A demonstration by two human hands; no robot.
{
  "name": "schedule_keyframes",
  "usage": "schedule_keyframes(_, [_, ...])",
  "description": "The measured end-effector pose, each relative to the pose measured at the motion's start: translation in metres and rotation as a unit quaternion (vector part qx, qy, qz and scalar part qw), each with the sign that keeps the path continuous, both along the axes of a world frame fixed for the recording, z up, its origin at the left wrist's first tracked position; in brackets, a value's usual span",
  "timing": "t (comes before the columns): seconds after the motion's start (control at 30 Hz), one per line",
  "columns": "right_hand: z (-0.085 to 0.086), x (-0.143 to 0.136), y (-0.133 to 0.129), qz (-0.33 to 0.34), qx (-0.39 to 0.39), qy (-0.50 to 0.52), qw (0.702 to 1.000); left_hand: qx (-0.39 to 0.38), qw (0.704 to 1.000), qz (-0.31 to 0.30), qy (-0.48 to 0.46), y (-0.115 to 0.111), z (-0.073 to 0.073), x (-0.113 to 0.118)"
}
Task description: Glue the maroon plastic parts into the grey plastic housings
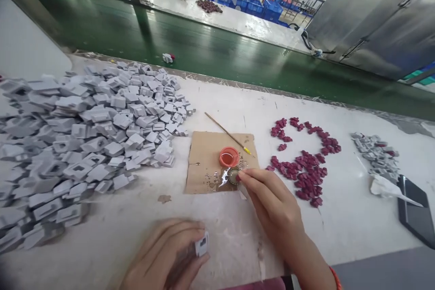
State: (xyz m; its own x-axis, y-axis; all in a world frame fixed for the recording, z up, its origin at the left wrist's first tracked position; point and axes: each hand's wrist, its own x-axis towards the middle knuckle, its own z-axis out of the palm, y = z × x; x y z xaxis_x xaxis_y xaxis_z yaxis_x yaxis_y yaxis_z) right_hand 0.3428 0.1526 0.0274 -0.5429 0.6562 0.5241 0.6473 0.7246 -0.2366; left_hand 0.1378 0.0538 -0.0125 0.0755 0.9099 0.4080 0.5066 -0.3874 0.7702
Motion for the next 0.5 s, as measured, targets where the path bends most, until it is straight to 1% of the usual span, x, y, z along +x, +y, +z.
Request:
schedule_keyframes(0.07, [0.001, -0.001, 0.001, 0.006, -0.005, -0.016, 1.000, 0.011, 1.000, 0.008, 0.027, 0.001, -0.003, 0.000])
schedule_keyframes(0.13, [0.002, -0.001, 0.002, 0.015, -0.011, -0.034, 0.999, 0.008, 0.999, 0.029, 0.031, 0.001, -0.004, 0.001])
schedule_keyframes(0.2, [0.002, -0.002, 0.004, 0.024, -0.020, -0.053, 0.998, 0.000, 0.999, 0.045, 0.021, 0.000, -0.002, 0.002])
schedule_keyframes(0.33, [0.006, -0.003, 0.005, 0.026, -0.016, -0.064, 0.997, -0.004, 0.999, 0.047, 0.015, -0.001, 0.002, 0.004])
schedule_keyframes(0.43, [0.012, -0.006, -0.005, 0.007, -0.003, -0.034, 0.999, -0.009, 0.998, 0.057, 0.023, -0.001, 0.001, 0.003])
schedule_keyframes(0.5, [0.016, -0.009, -0.019, -0.010, -0.034, 0.002, 0.999, 0.001, 0.998, 0.055, 0.029, 0.000, 0.000, 0.002])
